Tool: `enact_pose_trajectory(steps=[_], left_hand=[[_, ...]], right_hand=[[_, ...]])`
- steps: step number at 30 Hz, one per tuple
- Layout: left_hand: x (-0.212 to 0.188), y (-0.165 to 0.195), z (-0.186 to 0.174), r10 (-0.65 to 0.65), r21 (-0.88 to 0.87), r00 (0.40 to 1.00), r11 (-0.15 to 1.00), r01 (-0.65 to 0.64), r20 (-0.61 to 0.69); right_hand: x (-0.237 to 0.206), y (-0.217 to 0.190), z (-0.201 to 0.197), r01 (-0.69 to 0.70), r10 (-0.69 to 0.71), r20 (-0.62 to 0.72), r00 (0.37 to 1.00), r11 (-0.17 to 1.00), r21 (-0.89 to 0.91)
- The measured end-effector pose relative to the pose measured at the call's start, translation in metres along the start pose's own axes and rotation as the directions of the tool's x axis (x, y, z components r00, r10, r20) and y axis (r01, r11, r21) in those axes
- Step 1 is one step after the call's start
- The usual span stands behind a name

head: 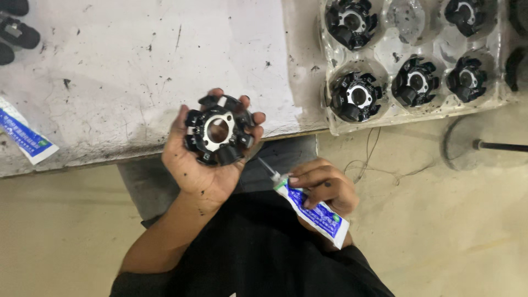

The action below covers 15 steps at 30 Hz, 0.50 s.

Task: The person holds a rotor component in one hand and a glue tube in the other, squeezing adhesive onto the magnet pads of the part. They rotate the part to reach each pad, then place the finished part into a plastic tray and pick up the next one, repeating the process for a series of parts.

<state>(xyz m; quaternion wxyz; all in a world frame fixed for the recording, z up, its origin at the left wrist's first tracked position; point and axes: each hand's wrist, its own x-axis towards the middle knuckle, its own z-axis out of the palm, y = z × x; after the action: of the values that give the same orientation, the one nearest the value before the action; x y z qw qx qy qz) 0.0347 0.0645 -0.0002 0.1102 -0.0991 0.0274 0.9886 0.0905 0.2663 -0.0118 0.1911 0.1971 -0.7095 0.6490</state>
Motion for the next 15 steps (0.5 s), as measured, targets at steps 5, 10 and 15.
enact_pose_trajectory(steps=[5,10,15], left_hand=[[0.049,0.006,0.018,0.050,0.399,0.996,0.914,-0.077,0.077],[0.140,-0.030,0.026,-0.074,0.597,0.991,0.802,-0.008,0.114],[0.246,-0.124,0.025,-0.048,0.780,0.941,0.575,-0.248,0.335]], right_hand=[[-0.017,0.012,-0.018,0.062,-0.035,-0.304,0.952,0.995,0.080],[-0.030,0.026,-0.037,0.031,0.056,-0.439,0.897,0.982,0.189],[-0.040,0.025,-0.051,-0.112,0.124,-0.349,0.929,0.992,0.055]])
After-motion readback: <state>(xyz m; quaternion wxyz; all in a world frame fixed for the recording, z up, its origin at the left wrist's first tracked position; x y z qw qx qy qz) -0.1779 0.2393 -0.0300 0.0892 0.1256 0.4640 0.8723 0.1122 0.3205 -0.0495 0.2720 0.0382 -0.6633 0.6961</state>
